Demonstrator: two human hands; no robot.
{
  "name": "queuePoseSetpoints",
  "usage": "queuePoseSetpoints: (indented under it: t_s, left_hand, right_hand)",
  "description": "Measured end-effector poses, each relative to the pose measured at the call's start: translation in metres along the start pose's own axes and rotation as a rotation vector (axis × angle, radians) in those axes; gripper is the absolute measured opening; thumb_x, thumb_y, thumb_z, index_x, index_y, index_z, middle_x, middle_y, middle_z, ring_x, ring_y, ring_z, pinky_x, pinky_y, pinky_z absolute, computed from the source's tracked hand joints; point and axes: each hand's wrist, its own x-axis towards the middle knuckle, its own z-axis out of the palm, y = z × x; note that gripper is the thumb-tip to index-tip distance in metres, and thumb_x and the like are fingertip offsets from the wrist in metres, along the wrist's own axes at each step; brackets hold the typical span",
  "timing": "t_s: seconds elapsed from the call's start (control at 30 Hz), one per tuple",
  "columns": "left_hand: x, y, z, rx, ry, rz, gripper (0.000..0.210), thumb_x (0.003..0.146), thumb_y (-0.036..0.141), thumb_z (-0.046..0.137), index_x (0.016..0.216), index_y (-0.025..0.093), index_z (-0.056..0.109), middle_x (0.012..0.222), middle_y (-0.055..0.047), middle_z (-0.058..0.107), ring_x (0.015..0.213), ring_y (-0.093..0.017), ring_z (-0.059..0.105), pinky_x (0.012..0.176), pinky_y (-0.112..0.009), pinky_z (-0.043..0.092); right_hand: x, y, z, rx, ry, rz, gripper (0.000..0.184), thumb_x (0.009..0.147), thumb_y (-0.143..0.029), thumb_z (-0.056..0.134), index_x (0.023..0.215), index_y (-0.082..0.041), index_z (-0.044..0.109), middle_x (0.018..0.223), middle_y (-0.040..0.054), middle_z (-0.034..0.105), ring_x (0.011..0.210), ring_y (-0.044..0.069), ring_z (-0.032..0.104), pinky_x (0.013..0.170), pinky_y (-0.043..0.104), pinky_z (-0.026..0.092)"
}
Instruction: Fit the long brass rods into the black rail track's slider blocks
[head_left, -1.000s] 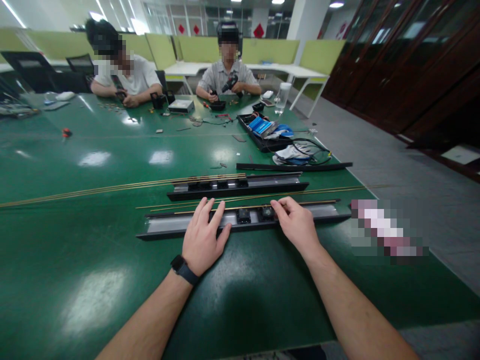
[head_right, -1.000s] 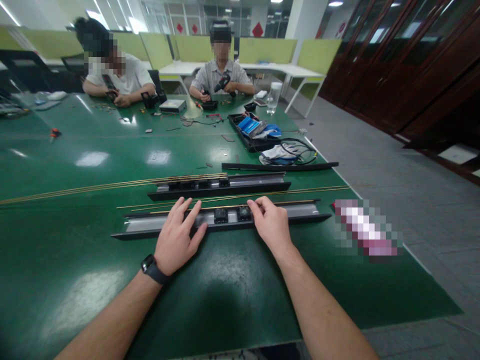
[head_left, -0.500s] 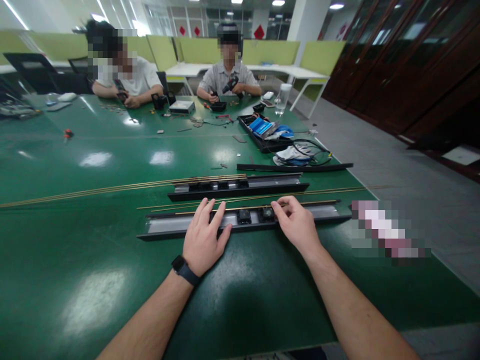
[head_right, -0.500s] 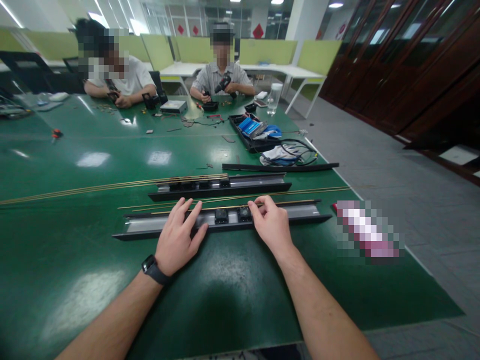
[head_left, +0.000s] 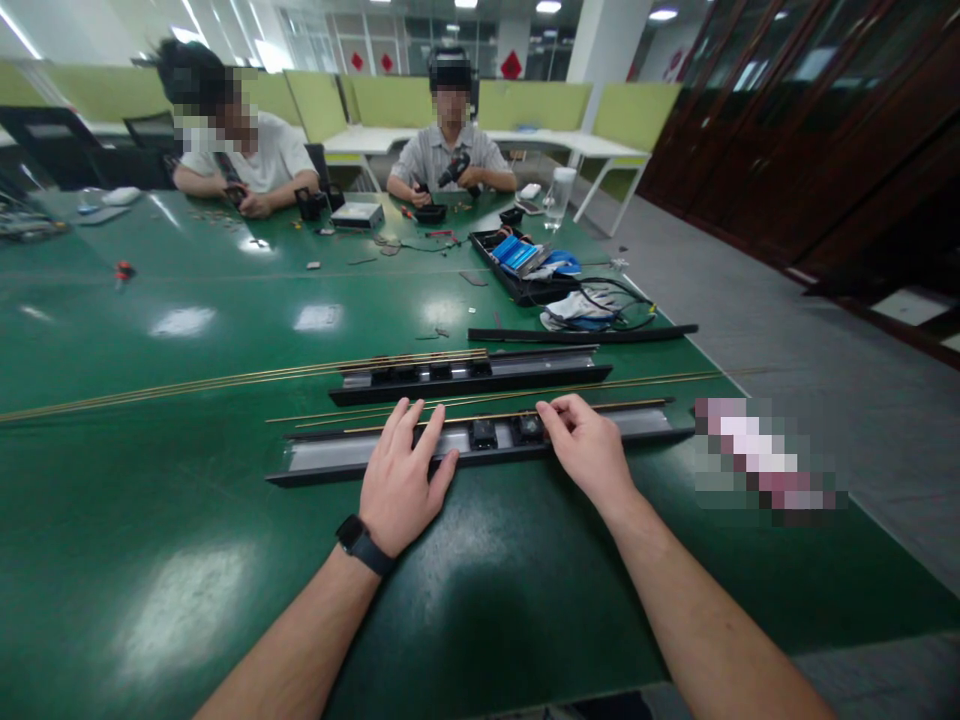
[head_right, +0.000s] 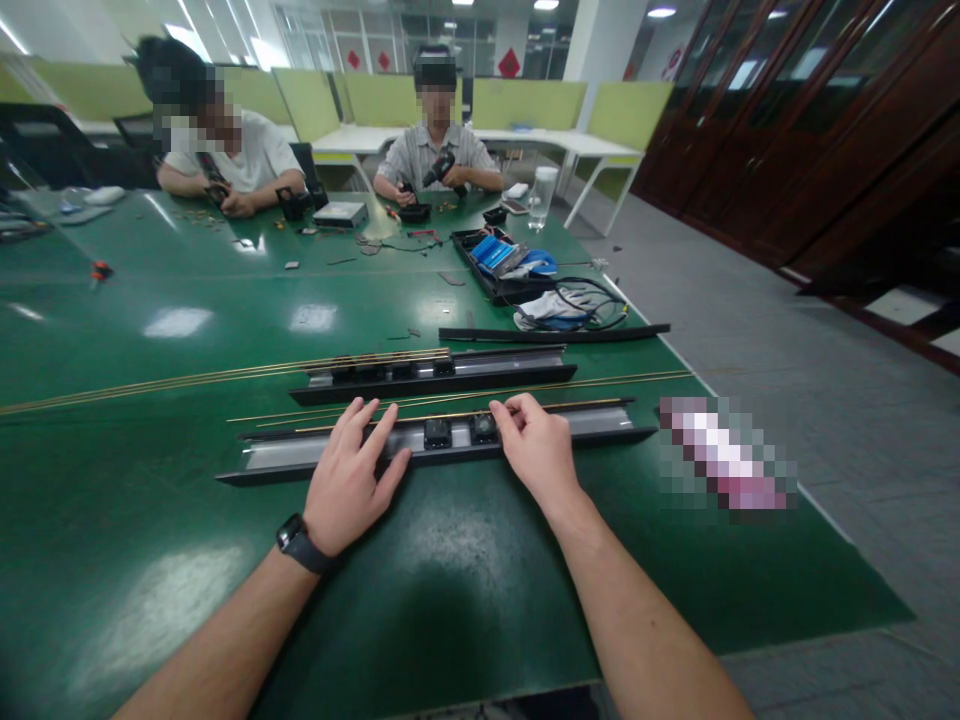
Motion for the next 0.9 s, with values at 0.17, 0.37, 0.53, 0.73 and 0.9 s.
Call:
queuePoseSetpoints:
  t_s: [0.17, 0.37, 0.53, 0.73, 0.9]
  left_hand:
    - [-0.0003, -0.0003, -0.0002, -0.014, -0.003, -0.007, 0.060, 0.102, 0.037, 0.060, 0.158, 0.020, 0.046, 0.157, -0.020, 0.051, 0.157, -0.038, 0.037, 0.122, -0.059, 0.045]
    - [-0.0002, -0.0007, 0.0002, -0.018, 0.001, -0.006, 0.061, 0.102, 0.037, 0.060, 0.159, 0.021, 0.046, 0.158, -0.019, 0.050, 0.157, -0.038, 0.037, 0.122, -0.059, 0.044]
    - [-0.0003, -0.0011, 0.0005, -0.010, 0.001, -0.004, 0.061, 0.102, 0.038, 0.061, 0.158, 0.020, 0.046, 0.158, -0.020, 0.050, 0.157, -0.039, 0.037, 0.122, -0.059, 0.044]
    - [-0.0002, -0.0005, 0.0000, 0.000, -0.003, -0.005, 0.060, 0.102, 0.037, 0.061, 0.157, 0.017, 0.049, 0.157, -0.021, 0.051, 0.157, -0.038, 0.037, 0.123, -0.057, 0.043]
    - [-0.0004, -0.0012, 0.0005, -0.013, 0.002, -0.004, 0.062, 0.101, 0.038, 0.061, 0.159, 0.022, 0.045, 0.157, -0.019, 0.051, 0.156, -0.039, 0.038, 0.121, -0.060, 0.046]
  right_hand:
    - [-0.0005, -0.0008, -0.0001, 0.001, 0.003, -0.011, 0.039, 0.097, -0.061, 0.059, 0.090, -0.025, 0.070, 0.064, -0.0010, 0.068, 0.058, 0.016, 0.060, 0.065, 0.030, 0.042]
    - [-0.0004, -0.0004, 0.0001, -0.015, 0.002, -0.004, 0.042, 0.099, -0.061, 0.057, 0.081, -0.026, 0.071, 0.066, -0.0007, 0.068, 0.061, 0.017, 0.061, 0.066, 0.030, 0.041]
    - [-0.0006, -0.0005, 0.0002, -0.009, 0.007, -0.002, 0.042, 0.099, -0.061, 0.056, 0.083, -0.025, 0.071, 0.066, -0.0002, 0.069, 0.061, 0.017, 0.063, 0.067, 0.030, 0.043]
    - [-0.0013, -0.0014, -0.0005, -0.001, 0.013, -0.026, 0.034, 0.097, -0.058, 0.061, 0.093, -0.025, 0.071, 0.067, -0.0013, 0.070, 0.059, 0.016, 0.062, 0.068, 0.030, 0.043]
    - [-0.0006, 0.0005, 0.0009, -0.020, 0.008, -0.024, 0.039, 0.098, -0.060, 0.058, 0.085, -0.026, 0.071, 0.064, -0.0010, 0.068, 0.059, 0.017, 0.061, 0.066, 0.030, 0.042]
